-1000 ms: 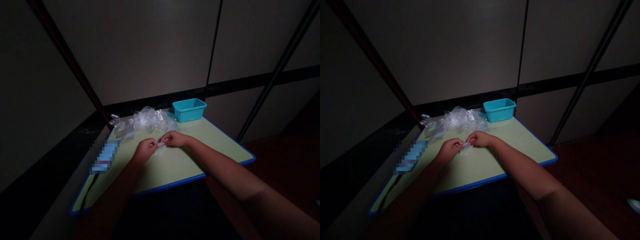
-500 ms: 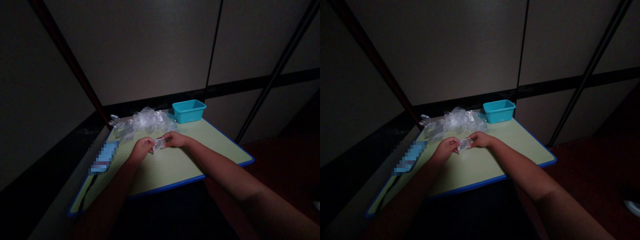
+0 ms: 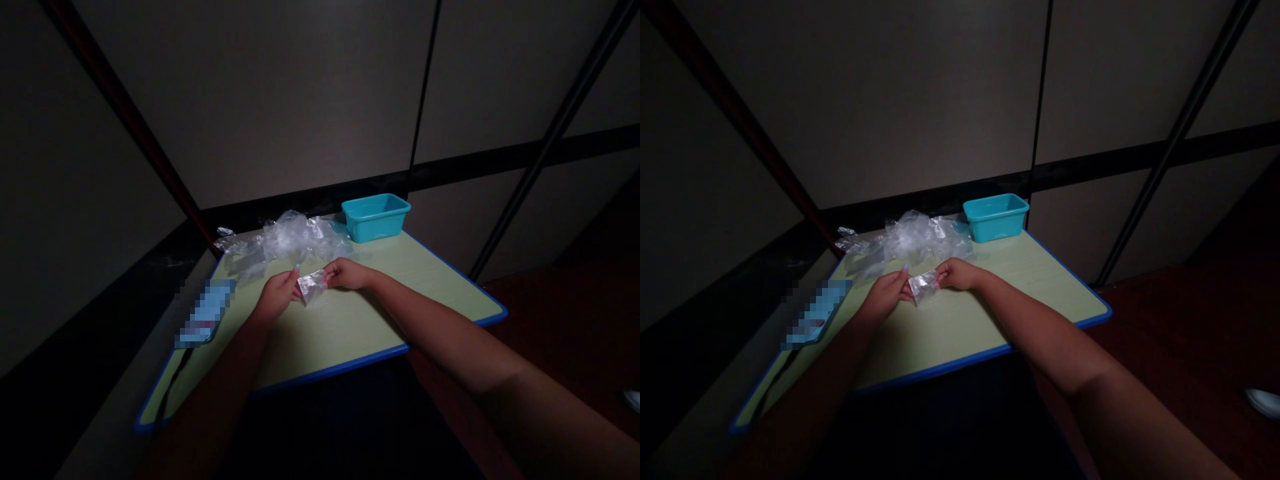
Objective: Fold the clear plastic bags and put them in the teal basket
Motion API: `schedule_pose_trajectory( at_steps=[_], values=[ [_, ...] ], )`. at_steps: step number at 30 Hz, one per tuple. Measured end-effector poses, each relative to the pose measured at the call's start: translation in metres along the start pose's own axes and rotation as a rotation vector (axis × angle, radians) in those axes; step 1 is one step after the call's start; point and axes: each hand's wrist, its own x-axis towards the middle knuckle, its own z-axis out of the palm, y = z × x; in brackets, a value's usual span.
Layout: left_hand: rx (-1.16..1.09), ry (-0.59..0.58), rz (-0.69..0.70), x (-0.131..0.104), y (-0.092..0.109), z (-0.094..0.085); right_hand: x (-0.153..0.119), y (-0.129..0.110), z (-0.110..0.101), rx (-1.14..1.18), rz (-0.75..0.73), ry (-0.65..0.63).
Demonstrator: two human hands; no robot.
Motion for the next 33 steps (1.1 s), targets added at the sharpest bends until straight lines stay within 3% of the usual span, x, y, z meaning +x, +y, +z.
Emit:
schedule_pose_trajectory(
  at_steps=[3, 11, 16, 19, 23, 28, 33],
  values=[
    [0.060, 0.063, 0.072, 0.002, -0.003, -0.005, -0.002, -0.002, -0.006, -0.073, -0.036, -0.003],
    [0.158, 0.090, 0.140, 0.001, -0.007, -0.009, -0.006, -0.008, -0.016, -0.207, -0.172, -0.008],
    [0.420, 0.053, 0.246, -0.002, -0.004, -0.015, -0.008, -0.011, -0.019, -0.405, -0.147, 0.049],
    [0.613, -0.003, 0.321, -0.003, 0.000, -0.019, -0.013, -0.017, -0.024, -0.493, -0.167, 0.043],
    [0.774, -0.146, 0.351, -0.003, 0.001, -0.018, -0.019, -0.026, -0.030, -0.560, -0.205, -0.110],
    [0.842, -0.304, 0.330, 0.001, -0.012, -0.011, -0.021, -0.028, -0.029, -0.528, -0.134, -0.234],
    [0.892, -0.341, 0.285, -0.001, -0.020, -0.008, -0.019, -0.025, -0.027, -0.469, -0.057, -0.305]
  ],
)
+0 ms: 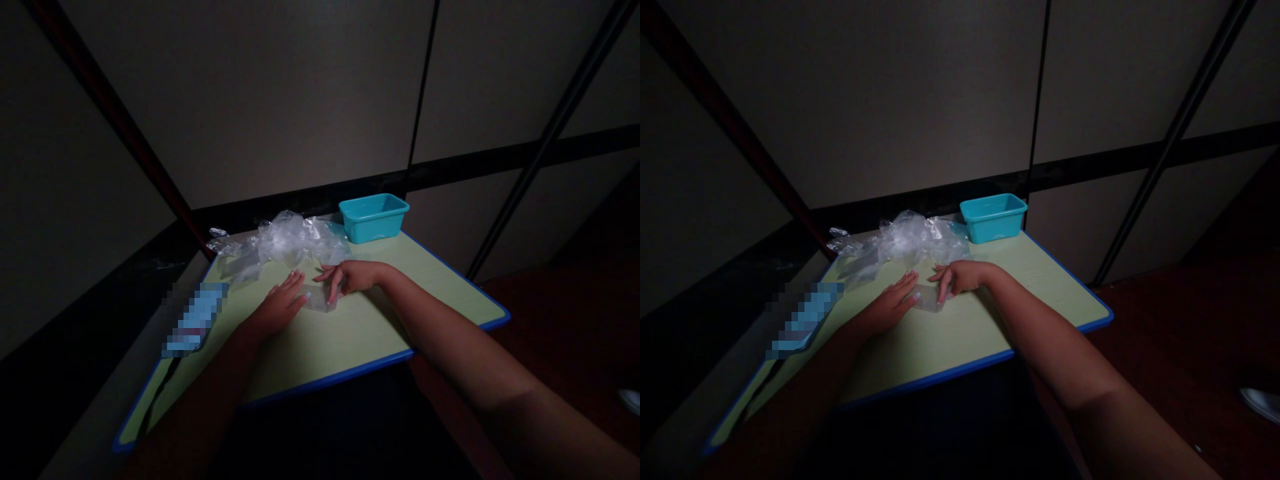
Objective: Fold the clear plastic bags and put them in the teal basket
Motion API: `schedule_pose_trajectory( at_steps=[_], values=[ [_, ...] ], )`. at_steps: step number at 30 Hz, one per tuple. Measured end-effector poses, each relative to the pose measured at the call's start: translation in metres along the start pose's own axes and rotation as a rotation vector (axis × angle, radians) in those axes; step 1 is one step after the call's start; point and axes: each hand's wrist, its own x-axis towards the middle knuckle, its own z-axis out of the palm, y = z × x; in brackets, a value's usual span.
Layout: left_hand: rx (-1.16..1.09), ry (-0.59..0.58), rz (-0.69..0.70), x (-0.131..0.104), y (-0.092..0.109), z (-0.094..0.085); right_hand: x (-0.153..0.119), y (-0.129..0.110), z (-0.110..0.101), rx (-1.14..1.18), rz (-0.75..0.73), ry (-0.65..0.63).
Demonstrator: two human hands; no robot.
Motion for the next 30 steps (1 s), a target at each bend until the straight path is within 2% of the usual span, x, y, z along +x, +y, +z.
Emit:
schedule_pose_trajectory(
  at_steps=[7, 14, 18, 24, 30],
  values=[
    [0.087, -0.072, 0.015, -0.002, 0.005, 0.002, -0.006, -0.003, -0.003, 0.099, 0.038, -0.022],
    [0.071, -0.040, 0.025, -0.002, 0.002, 0.003, -0.002, -0.003, -0.001, 0.138, -0.033, -0.026],
    [0.078, -0.044, 0.058, -0.005, 0.015, 0.000, -0.001, -0.002, 0.000, 0.154, -0.010, -0.055],
    [0.147, -0.113, 0.099, -0.009, 0.039, 0.005, -0.002, -0.001, -0.001, 0.141, -0.013, -0.080],
    [0.174, -0.101, 0.131, -0.009, 0.045, 0.008, -0.003, -0.002, -0.002, 0.146, 0.008, -0.080]
  ],
)
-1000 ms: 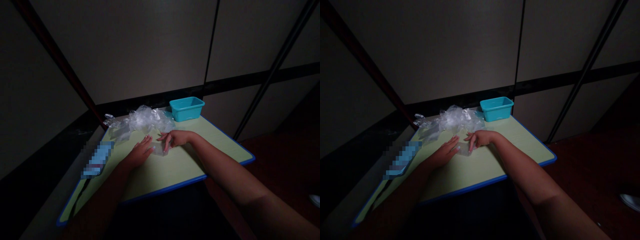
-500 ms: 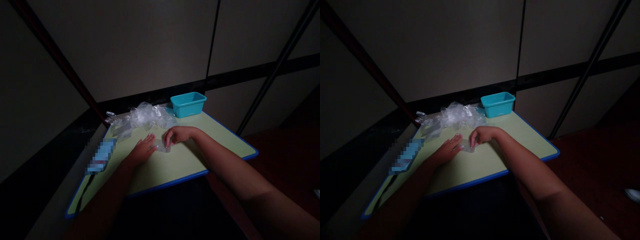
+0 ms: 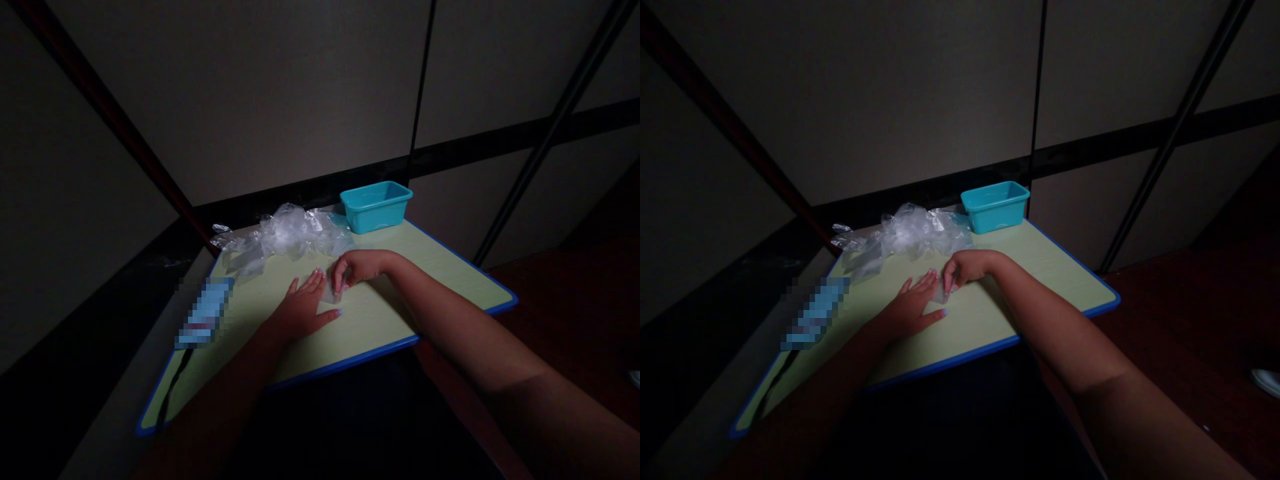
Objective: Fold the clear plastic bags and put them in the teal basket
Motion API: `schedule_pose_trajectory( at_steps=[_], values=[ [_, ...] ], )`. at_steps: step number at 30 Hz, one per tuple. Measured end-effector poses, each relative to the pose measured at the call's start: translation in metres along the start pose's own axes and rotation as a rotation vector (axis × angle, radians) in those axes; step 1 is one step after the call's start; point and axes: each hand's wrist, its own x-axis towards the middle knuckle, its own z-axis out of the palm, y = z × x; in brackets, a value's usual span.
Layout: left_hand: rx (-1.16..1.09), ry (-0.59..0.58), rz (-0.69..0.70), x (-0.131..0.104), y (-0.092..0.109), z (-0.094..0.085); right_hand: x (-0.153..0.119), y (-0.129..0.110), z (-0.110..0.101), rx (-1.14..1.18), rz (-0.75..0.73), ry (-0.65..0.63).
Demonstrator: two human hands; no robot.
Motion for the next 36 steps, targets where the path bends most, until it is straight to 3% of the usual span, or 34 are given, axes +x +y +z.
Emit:
schedule_pose_trajectory(
  at_steps=[9, 22, 36],
  values=[
    [0.044, -0.004, 0.003, -0.0020, 0.0025, -0.0018, -0.0027, -0.0006, -0.0025, 0.019, 0.019, 0.057],
    [0.099, -0.055, 0.025, -0.0011, 0.0041, -0.0044, -0.0029, 0.0020, -0.0022, -0.009, 0.062, -0.015],
    [0.114, -0.030, 0.064, -0.0013, 0.0056, -0.0048, 0.0008, -0.0058, -0.0004, 0.028, -0.070, 0.154]
  ],
)
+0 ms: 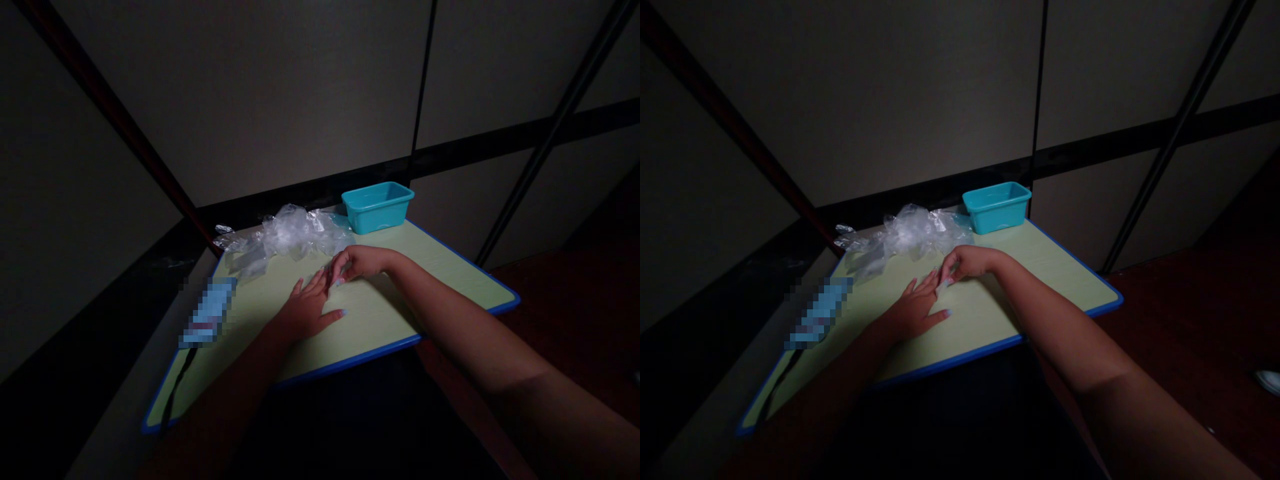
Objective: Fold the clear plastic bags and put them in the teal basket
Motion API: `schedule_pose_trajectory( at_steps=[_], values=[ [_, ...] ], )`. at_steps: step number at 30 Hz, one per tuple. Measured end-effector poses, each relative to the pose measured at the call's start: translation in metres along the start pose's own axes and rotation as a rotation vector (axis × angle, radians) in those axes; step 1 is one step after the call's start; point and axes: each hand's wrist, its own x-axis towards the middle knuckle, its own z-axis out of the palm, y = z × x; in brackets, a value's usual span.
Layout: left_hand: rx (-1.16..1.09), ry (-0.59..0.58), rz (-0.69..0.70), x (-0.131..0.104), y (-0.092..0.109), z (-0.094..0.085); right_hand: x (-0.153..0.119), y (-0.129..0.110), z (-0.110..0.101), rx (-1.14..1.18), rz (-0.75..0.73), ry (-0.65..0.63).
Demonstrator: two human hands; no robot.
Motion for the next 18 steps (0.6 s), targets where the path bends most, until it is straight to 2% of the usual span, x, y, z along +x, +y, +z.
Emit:
schedule_pose_trajectory(
  at_steps=[12, 18],
  values=[
    [-0.042, -0.003, 0.015, -0.0003, -0.0018, 0.0026, 0.0105, -0.0005, 0.0101, -0.046, -0.045, 0.124],
    [-0.098, 0.044, 0.013, 0.0019, -0.0066, 0.0041, 0.0087, -0.0001, 0.0098, 0.064, -0.020, 0.117]
  ],
)
